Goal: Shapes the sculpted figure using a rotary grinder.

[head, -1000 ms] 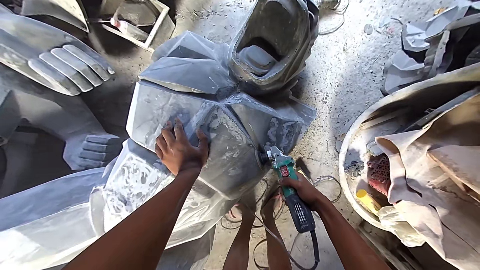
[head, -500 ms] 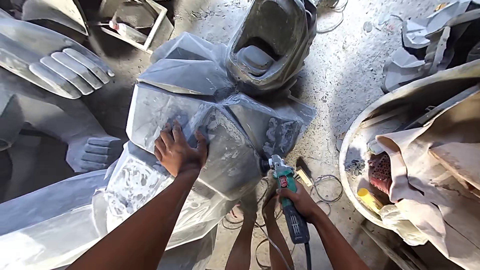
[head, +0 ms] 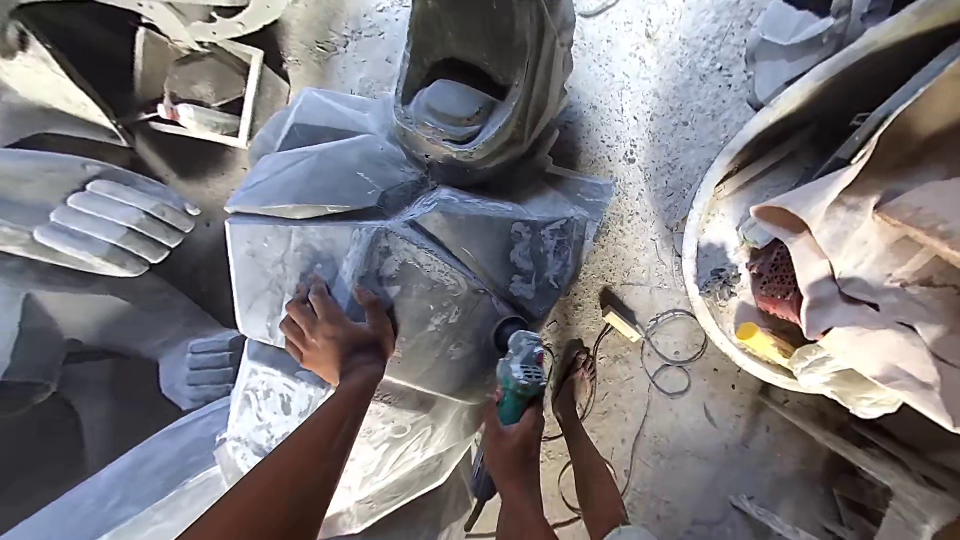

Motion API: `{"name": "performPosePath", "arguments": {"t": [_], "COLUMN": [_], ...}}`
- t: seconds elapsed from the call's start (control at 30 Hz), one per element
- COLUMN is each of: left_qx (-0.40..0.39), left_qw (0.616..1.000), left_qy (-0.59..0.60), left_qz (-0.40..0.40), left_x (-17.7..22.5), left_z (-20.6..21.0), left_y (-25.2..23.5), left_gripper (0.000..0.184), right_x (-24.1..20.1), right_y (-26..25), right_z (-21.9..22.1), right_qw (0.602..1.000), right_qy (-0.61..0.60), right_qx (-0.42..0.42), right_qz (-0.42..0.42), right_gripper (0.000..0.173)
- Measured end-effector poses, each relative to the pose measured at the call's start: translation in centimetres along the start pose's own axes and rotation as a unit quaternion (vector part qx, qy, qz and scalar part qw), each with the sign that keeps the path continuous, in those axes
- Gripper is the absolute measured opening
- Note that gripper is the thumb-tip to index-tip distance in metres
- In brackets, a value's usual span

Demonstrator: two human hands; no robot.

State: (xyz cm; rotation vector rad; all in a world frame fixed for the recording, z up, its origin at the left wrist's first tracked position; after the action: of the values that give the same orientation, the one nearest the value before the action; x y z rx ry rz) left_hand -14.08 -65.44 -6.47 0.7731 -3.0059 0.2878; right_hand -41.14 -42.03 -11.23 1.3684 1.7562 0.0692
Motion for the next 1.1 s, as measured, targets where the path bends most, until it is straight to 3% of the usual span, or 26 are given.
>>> {"name": "performPosePath", "arguments": {"t": [0.1, 0.3, 0.4, 0.6, 0.67, 0.77, 0.83, 0.97, 1.1], "left_qx": [-0.001, -0.003, -0.009, -0.007, -0.009, -0.008, -0.018, -0.014, -0.041], "left_qw": [1.000, 1.000, 1.000, 1.000, 1.000, 1.000, 0.999, 0.999, 0.997], "left_qy": [-0.001, 0.001, -0.002, -0.009, -0.009, 0.006, 0.017, 0.030, 0.046], "left_qz": [-0.002, 0.008, 0.006, 0.008, 0.007, 0.016, 0.026, 0.033, 0.050], "left_x": [0.1, 0.3, 0.3, 0.3, 0.1, 0.2, 0.3, 0.0, -0.2], "left_z": [-0.1, -0.2, -0.2, -0.2, 0.0, -0.1, -0.1, 0.2, 0.8], "left_y": [0.0, 0.0, 0.0, -0.2, -0.1, -0.1, -0.1, -0.1, -0.1], "left_gripper": [0.077, 0.079, 0.077, 0.077, 0.077, 0.075, 0.074, 0.075, 0.076], "right_x": [2.2, -2.2, -2.0, 2.5, 2.0, -0.1, 0.9, 2.5, 0.1], "right_y": [-1.0, 2.1, 2.6, 0.0, 0.2, 2.1, 3.9, 5.2, 1.8], "right_z": [-0.7, 2.3, 2.4, -0.4, -0.3, 0.0, 0.8, 0.6, -0.3], "right_qw": [0.998, 0.998, 1.000, 0.997, 0.999, 0.994, 0.983, 0.961, 0.953], "right_qy": [-0.021, 0.022, -0.003, -0.019, -0.002, 0.068, 0.112, 0.152, 0.200], "right_qx": [0.027, -0.024, -0.002, 0.038, 0.029, 0.001, -0.052, -0.135, -0.117], "right_qz": [0.051, -0.051, -0.018, 0.071, 0.043, -0.086, -0.138, -0.187, -0.196], "right_gripper": [0.082, 0.077, 0.077, 0.085, 0.084, 0.075, 0.076, 0.080, 0.085]}}
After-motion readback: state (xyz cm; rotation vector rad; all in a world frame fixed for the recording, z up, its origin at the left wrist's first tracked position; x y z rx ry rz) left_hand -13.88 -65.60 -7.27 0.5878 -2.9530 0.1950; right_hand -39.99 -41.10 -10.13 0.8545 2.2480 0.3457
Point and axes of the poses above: each hand's wrist, its own y-axis away from the middle knuckle, its own z-axis out of the palm, x = y × z, the point moved 10 cm from there along -y, towards the middle knuckle, and after that the axes turned 11 degrees about x, right-handed, at the moved point
